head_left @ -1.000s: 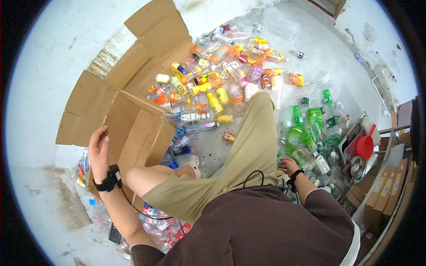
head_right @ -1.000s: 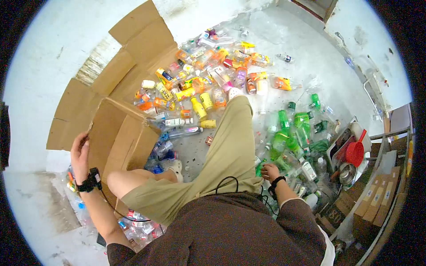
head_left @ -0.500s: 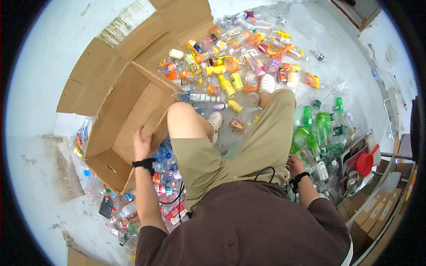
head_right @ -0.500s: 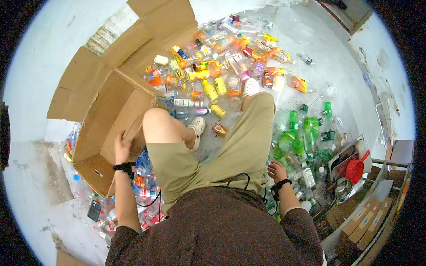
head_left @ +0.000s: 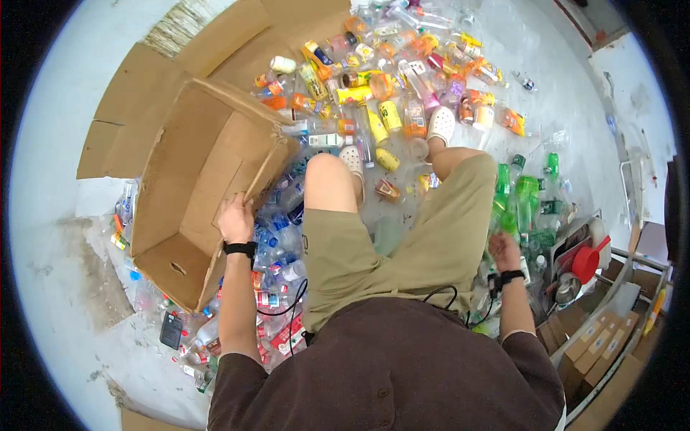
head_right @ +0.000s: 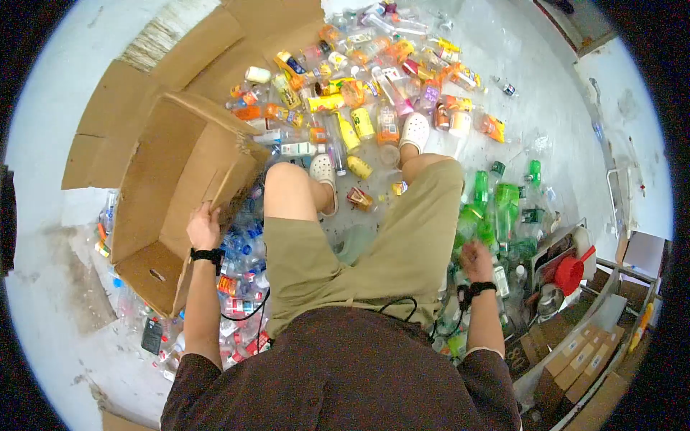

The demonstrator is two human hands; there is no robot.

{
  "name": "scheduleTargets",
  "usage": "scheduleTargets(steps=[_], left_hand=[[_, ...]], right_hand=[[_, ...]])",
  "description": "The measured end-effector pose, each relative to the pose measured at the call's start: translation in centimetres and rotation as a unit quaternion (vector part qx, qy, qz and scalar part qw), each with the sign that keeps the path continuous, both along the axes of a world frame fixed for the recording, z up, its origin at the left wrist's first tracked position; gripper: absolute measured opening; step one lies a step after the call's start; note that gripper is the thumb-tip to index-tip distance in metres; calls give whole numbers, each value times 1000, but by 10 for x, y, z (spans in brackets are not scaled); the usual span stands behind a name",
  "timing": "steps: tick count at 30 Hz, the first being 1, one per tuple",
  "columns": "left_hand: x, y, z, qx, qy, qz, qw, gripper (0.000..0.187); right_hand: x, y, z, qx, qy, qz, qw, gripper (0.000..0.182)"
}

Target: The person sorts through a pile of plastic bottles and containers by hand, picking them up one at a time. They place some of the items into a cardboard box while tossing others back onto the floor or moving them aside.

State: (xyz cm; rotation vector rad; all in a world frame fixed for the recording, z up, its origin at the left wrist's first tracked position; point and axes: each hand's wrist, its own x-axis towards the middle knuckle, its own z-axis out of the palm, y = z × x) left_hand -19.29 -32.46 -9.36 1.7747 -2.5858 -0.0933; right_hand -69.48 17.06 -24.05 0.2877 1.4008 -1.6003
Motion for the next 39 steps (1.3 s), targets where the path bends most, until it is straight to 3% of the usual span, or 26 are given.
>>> scheduleTargets(steps=[3, 6, 9, 12, 17, 19, 20, 22, 24, 27, 30, 32, 35, 39], left_hand=[[-2, 9, 6, -31, 43, -34, 998, 16], [4, 11, -18, -2, 36, -76, 996, 16], [0, 12, -22, 26, 0, -72, 997, 18], [-10, 16, -19, 48, -7, -76, 996, 23], [-73, 12, 16, 20, 23, -100, 995, 30], [-122, 1, 38, 42, 149, -138, 978, 32], [-143, -6, 44, 46, 141, -140, 979, 32], [-186, -25, 49, 106, 151, -182, 966, 33], [-236, -43, 42, 122, 163, -256, 945, 31], [-307, -79, -6, 240, 133, -356, 893, 38], [-360, -115, -115, 266, -18, -451, 851, 46], [-373, -119, -175, 86, -147, -512, 842, 50], [-372, -132, -237, 61, -205, -567, 795, 48], [-359, -141, -279, 49, -229, -566, 790, 35]], right_hand=[[-16, -93, 99, -8, 56, -109, 992, 9], [-68, -137, 140, -158, 16, -124, 980, 13], [-75, -202, 217, -303, -4, -73, 950, 28], [-75, -263, 252, -393, -18, 10, 919, 32], [-60, -377, 228, -478, -151, 114, 858, 29], [-64, -415, 191, -477, -221, 120, 842, 26], [-63, -430, 176, -477, -227, 113, 842, 26], [-63, -448, 146, -372, -221, -9, 902, 24], [-70, -447, 109, -348, -220, -20, 911, 21], [-73, -437, 89, -284, -206, -18, 936, 17], [-70, -432, 100, -241, -195, -28, 950, 16], [-71, -427, 93, -242, -198, -45, 949, 16], [-68, -431, 91, -258, -201, -61, 943, 15], [-57, -447, 95, -246, -217, -40, 944, 15]])
